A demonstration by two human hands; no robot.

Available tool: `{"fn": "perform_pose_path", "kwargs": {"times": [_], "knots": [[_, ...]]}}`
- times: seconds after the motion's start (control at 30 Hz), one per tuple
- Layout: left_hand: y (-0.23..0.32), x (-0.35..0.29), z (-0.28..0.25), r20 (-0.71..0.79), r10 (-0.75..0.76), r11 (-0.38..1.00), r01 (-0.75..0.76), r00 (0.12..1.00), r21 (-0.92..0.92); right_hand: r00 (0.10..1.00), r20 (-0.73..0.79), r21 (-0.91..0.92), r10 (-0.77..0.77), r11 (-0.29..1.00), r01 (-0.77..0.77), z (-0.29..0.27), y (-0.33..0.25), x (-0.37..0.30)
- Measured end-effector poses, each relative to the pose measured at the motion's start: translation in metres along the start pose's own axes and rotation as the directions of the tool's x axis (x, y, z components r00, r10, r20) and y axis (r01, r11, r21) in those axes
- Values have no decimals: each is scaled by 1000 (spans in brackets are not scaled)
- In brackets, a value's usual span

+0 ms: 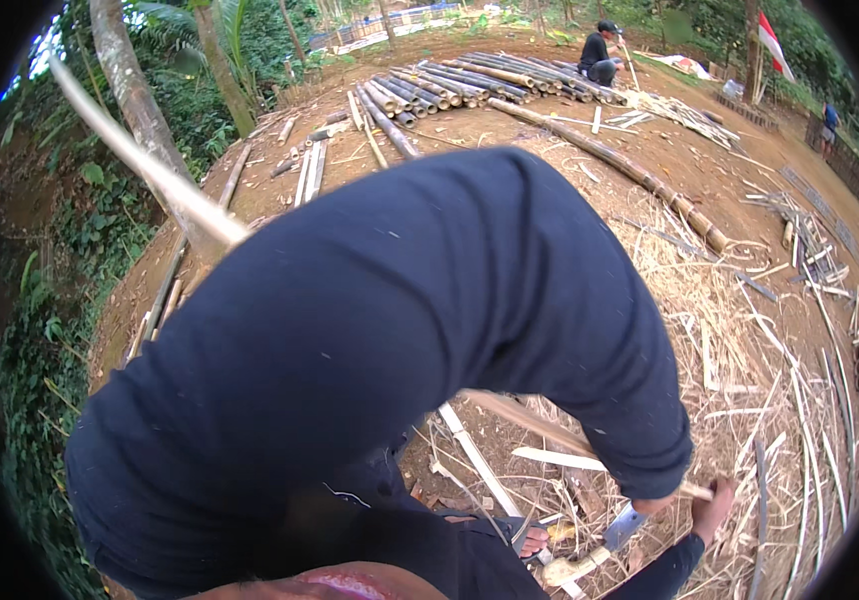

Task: The person uses a cleaver-like tool to strip outer layers from long bamboo strips while sitting on the ground, then continues by smoothing the strips with the tool.

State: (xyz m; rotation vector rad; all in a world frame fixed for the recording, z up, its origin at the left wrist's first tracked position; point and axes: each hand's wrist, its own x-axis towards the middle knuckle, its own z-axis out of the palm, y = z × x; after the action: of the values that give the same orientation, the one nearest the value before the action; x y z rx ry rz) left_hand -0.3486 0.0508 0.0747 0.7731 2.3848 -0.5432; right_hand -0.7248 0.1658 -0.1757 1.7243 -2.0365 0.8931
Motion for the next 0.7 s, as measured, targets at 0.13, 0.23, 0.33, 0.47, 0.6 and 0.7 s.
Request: {"fn": "perform_pose_path", "kwargs": {"times": [0.13, 0.23, 0.33, 0.47, 0.6, 0.7], "knots": [[16, -11, 7, 22, 84, 993, -85, 996, 85, 992, 107, 97, 63, 993, -73, 7, -68, 49], [23, -34, 5, -37, 57, 998, -57, 998, -1, 985, 171, 99, -18, 995, 1, 2, -103, 72], [55, -96, -7, 415, -402, -407, 247, 816, -880, 960, 272, 79, -59, 996, 39, 9, -113, 89], [127, -179, 30, 510, -114, -934, 82, 853, -346, 928, 245, 301, -283, 932, 205, 19, -225, 128], [185, -214, 72, 442, -82, -992, -31, 894, -120, 873, 284, 409, -396, 874, 264, 16, -283, 136], [207, -218, 98, 441, -111, -984, -37, 891, -172, 864, 295, 339, -408, 890, 304, 5, -294, 126]]}}
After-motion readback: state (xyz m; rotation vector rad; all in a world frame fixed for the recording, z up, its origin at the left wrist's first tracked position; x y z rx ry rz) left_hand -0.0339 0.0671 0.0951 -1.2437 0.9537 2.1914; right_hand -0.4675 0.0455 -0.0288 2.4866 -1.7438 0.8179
